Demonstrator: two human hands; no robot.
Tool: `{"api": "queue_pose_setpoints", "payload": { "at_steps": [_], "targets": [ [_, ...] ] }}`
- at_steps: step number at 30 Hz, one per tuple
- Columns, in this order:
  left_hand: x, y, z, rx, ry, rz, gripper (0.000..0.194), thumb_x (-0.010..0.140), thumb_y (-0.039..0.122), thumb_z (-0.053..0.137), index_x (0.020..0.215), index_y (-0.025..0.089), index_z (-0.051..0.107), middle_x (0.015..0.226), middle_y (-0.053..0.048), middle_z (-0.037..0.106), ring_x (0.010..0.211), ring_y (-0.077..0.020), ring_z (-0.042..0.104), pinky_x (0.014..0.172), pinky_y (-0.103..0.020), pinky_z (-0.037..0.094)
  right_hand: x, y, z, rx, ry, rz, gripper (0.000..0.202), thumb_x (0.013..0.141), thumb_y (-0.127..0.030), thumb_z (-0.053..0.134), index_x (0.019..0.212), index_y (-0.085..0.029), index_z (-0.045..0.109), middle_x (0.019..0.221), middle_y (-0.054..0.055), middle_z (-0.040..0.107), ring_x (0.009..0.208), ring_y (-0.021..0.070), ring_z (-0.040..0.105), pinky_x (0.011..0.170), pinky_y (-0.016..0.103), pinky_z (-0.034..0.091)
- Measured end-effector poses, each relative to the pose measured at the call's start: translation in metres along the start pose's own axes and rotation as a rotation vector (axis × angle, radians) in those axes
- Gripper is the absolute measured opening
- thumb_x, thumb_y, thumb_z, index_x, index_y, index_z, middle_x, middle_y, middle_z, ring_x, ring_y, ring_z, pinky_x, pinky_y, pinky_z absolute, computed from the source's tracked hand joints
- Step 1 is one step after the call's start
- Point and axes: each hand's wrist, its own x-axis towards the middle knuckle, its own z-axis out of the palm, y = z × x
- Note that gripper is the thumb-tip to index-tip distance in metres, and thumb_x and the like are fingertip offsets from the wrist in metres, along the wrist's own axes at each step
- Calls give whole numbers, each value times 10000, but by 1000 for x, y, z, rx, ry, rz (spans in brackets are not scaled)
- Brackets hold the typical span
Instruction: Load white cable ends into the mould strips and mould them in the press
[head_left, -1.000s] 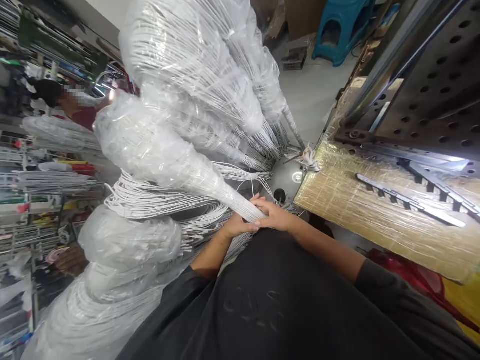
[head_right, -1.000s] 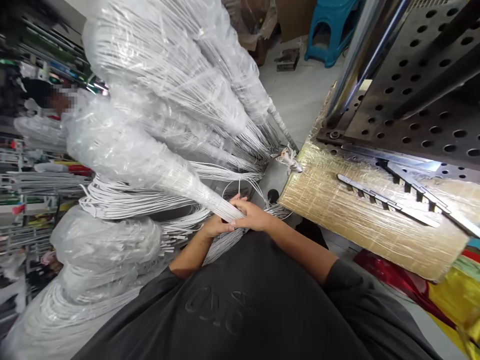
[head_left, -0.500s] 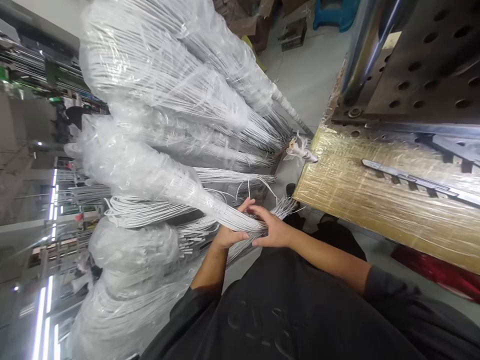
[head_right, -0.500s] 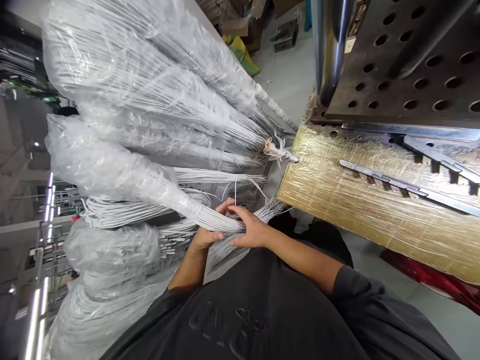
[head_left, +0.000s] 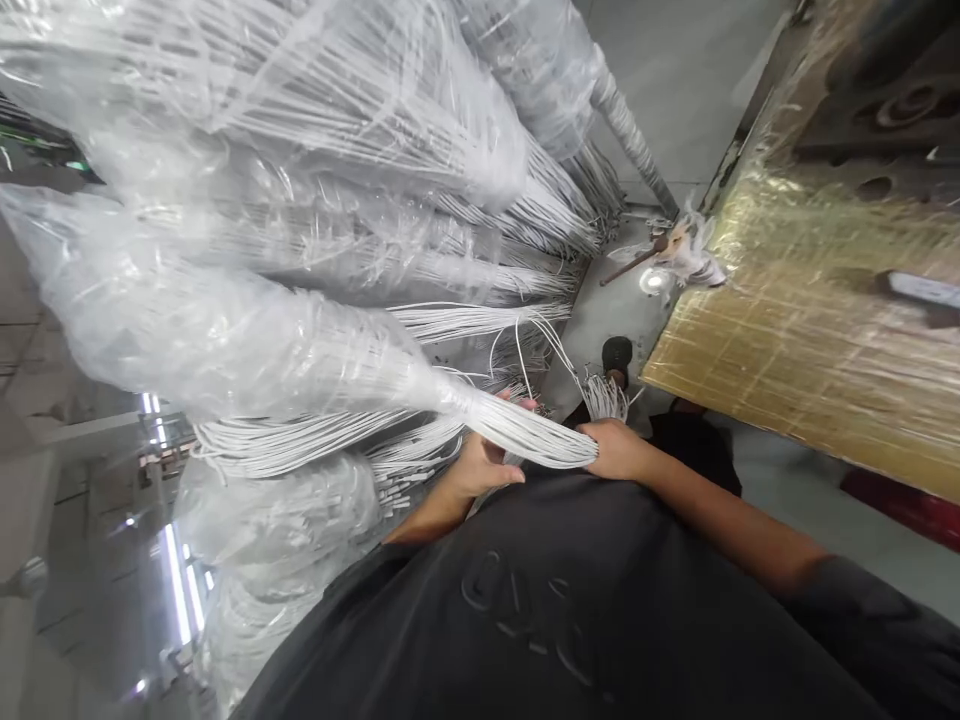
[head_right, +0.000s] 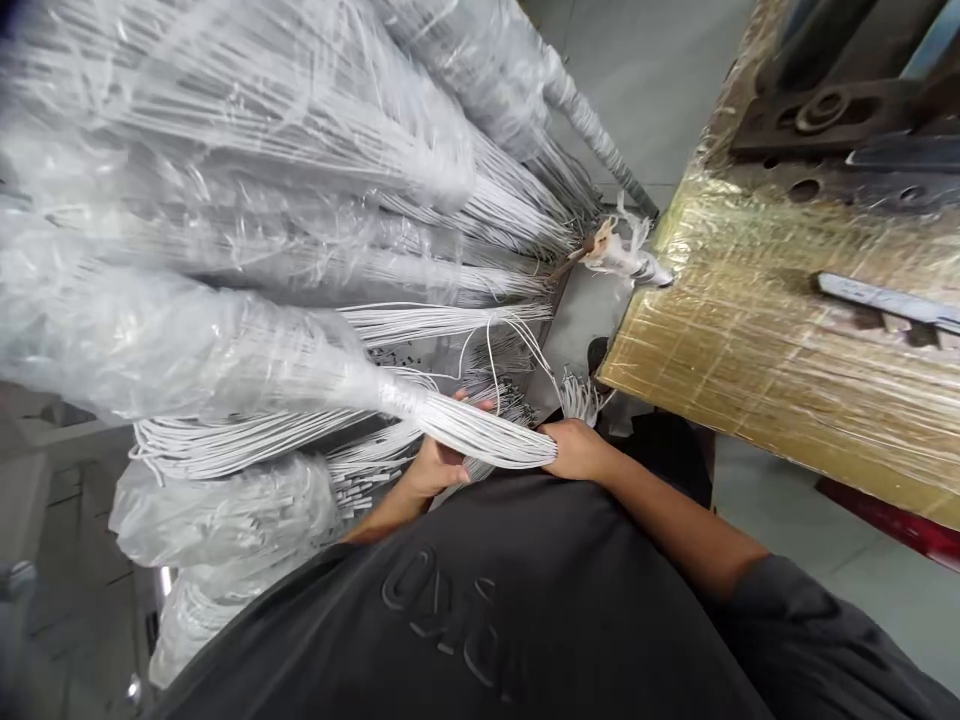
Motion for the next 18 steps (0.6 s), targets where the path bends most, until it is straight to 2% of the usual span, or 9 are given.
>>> {"api": "queue_pose_setpoints", "payload": {
  "at_steps": [2, 3, 7, 9, 12, 14, 16, 18],
  "targets": [
    [3, -13, -4, -10, 81, -36, 1261, 579, 540, 953, 1608, 346, 249, 1639, -135, 390, 1488, -356, 413, 1235, -572, 322, -15, -5, -11, 13, -11, 63, 94, 758, -288, 649, 785, -202, 676, 776, 55, 746, 714, 207, 692, 630, 272, 414],
    [6, -19, -5, 2, 76, -48, 1257, 581, 538, 952, 1609, 336, 256, 1650, -131, 374, 1507, -363, 381, 1246, -579, 303, -22, -8, -16, 23, -21, 80, 91, 761, -293, 648, 781, -206, 666, 773, 50, 741, 711, 203, 687, 628, 270, 409],
    [25, -32, -7, 117, -145, -72, 1011, 665, 483, 923, 1543, 301, 456, 1637, -83, 407, 1532, -412, 315, 1285, -569, 254, -53, -22, -32, 22, -52, 72, 69, 794, -281, 618, 784, -218, 642, 780, 33, 727, 713, 198, 674, 644, 278, 399],
    [34, -33, -4, 168, -174, -68, 834, 752, 469, 865, 1498, 312, 527, 1636, -51, 409, 1538, -397, 308, 1289, -531, 273, -66, -27, -35, -13, -49, 85, 68, 762, -207, 604, 812, -222, 646, 792, 27, 723, 744, 204, 678, 673, 284, 402],
    [42, -32, 7, 217, -28, 17, 521, 855, 410, 783, 1350, 336, 642, 1591, -23, 455, 1487, -345, 416, 1244, -549, 360, -79, -32, -38, -61, -46, 103, 176, 710, -127, 578, 840, -222, 649, 805, 32, 718, 781, 215, 676, 708, 293, 404],
    [45, -29, 17, 272, 60, 88, 321, 894, 390, 741, 1201, 302, 710, 1496, -39, 540, 1406, -306, 516, 1217, -560, 396, -84, -34, -40, -76, -47, 97, 176, 708, -122, 579, 840, -218, 646, 812, 41, 715, 779, 221, 668, 711, 303, 399],
    [48, -26, 28, 335, 102, 118, 244, 935, 420, 683, 1122, 271, 733, 1394, -63, 617, 1349, -282, 567, 1221, -553, 389, -87, -35, -40, -73, -39, 87, 132, 730, -131, 581, 814, -219, 630, 799, 43, 707, 762, 222, 657, 701, 310, 388],
    [54, -25, 36, 357, 173, 124, 290, 954, 482, 638, 1100, 250, 734, 1355, -83, 647, 1346, -282, 568, 1228, -531, 377, -89, -37, -40, -51, -24, 84, 111, 751, -128, 576, 791, -224, 615, 784, 38, 699, 743, 214, 647, 692, 312, 377]
  ]
}}
